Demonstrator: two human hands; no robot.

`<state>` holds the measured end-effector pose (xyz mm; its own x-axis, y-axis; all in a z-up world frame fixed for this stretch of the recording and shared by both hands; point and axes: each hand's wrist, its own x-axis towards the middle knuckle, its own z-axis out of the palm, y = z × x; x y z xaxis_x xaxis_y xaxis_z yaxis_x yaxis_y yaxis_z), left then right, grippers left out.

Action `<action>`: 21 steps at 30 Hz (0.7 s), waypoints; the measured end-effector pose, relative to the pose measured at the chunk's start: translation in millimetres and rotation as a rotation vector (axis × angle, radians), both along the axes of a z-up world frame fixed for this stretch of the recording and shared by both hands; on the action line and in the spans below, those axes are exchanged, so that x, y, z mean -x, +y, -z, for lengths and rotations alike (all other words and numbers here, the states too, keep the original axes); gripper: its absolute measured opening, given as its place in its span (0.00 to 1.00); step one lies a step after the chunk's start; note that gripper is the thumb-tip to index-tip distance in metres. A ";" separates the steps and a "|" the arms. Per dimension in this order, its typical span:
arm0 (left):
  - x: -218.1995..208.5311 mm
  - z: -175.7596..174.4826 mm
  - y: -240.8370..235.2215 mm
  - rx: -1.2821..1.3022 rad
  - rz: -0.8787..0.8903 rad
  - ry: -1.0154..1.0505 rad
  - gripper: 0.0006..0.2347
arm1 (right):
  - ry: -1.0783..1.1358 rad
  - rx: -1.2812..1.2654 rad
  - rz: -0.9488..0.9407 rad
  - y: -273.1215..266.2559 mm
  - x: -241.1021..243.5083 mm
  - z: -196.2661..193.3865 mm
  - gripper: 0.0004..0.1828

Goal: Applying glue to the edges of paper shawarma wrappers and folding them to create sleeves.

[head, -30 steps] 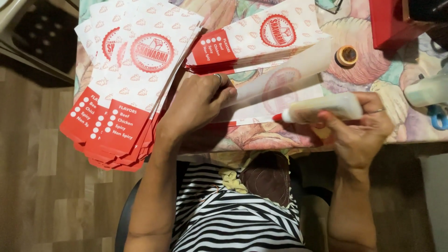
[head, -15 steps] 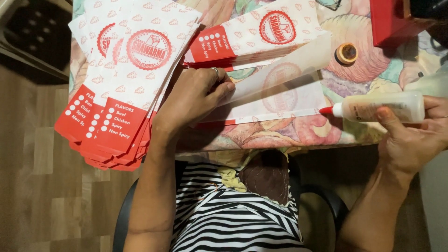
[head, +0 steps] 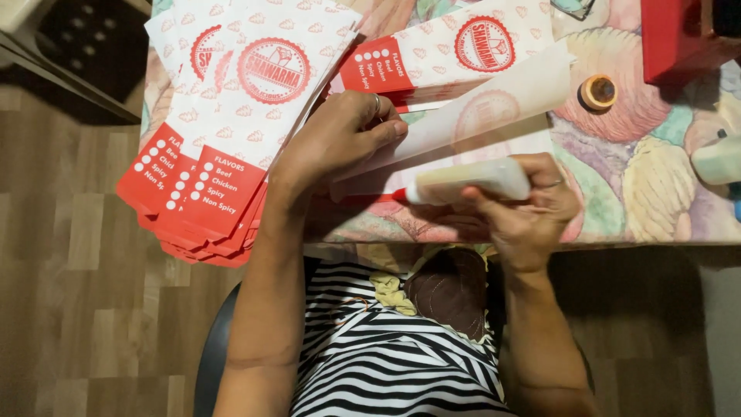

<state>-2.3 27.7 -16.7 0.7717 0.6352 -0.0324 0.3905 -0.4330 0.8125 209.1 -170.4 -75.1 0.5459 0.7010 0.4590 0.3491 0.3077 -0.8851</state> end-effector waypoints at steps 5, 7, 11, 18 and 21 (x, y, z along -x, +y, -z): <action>-1.0 -4.0 2.7 0.057 0.006 -0.005 0.09 | 0.129 -0.036 -0.097 21.4 51.3 -2.2 0.23; 0.2 -0.9 1.6 0.034 0.018 0.000 0.09 | 0.105 -0.020 -0.119 26.5 66.0 -12.7 0.23; 2.5 -10.9 -9.6 -0.072 0.065 0.002 0.12 | 0.124 -0.020 -0.119 22.2 61.9 -50.8 0.21; -5.7 12.6 -76.1 -0.337 -0.016 0.029 0.15 | 0.112 0.002 0.198 -47.6 -133.2 -20.2 0.32; -14.0 28.4 -102.6 -0.653 -0.139 -0.016 0.13 | -0.151 0.283 0.224 -58.3 -168.9 -9.0 0.30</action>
<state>11.7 -74.9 -45.0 0.6784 0.6143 0.4030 0.4686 -0.7842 0.4067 378.0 -228.7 -66.1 0.6407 0.6827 0.3512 0.5127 -0.0400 -0.8576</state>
